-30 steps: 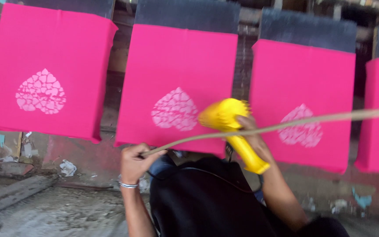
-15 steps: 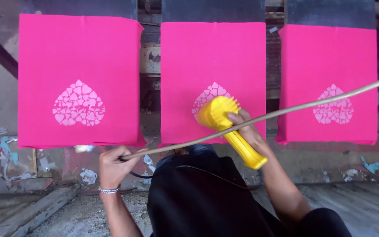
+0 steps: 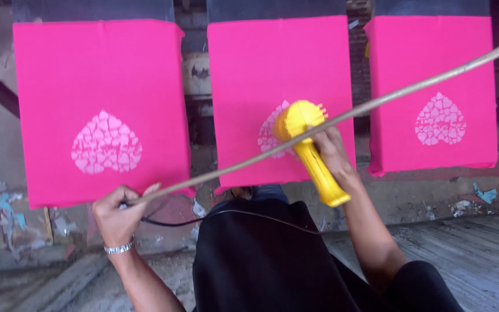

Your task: Using a handheld heat gun to dry the ink on screen-printed t-shirts laid out on a production line.

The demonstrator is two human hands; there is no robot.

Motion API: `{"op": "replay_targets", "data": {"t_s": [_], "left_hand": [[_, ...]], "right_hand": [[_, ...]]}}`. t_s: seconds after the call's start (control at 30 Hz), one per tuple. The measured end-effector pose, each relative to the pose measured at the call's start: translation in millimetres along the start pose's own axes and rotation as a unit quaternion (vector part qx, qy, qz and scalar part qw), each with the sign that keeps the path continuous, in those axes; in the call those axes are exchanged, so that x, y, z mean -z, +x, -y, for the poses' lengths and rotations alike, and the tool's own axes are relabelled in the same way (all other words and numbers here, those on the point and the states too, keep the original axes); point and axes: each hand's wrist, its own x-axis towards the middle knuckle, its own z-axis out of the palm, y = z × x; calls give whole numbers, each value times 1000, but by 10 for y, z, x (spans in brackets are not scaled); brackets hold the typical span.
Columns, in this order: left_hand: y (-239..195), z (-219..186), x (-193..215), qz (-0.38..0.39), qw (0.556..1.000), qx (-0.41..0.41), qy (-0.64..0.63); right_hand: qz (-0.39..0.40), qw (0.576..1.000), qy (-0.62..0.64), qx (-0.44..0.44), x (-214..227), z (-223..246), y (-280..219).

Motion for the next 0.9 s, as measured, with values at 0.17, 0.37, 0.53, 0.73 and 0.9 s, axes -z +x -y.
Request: {"op": "replay_targets", "data": {"t_s": [0.17, 0.37, 0.53, 0.73, 0.9], "left_hand": [[40, -48, -26, 3, 999, 3, -41], [52, 32, -38, -16, 999, 6, -50], [63, -18, -46, -8, 997, 10, -78], [115, 27, -85, -15, 998, -19, -59], [125, 66, -167, -10, 997, -4, -72]], "right_hand": [[86, 990, 89, -65, -11, 160, -90], [-29, 997, 68, 29, -6, 85, 217], [14, 999, 13, -28, 100, 175, 188], [-57, 996, 52, 54, 42, 319, 296], [52, 988, 142, -27, 277, 107, 433]]}}
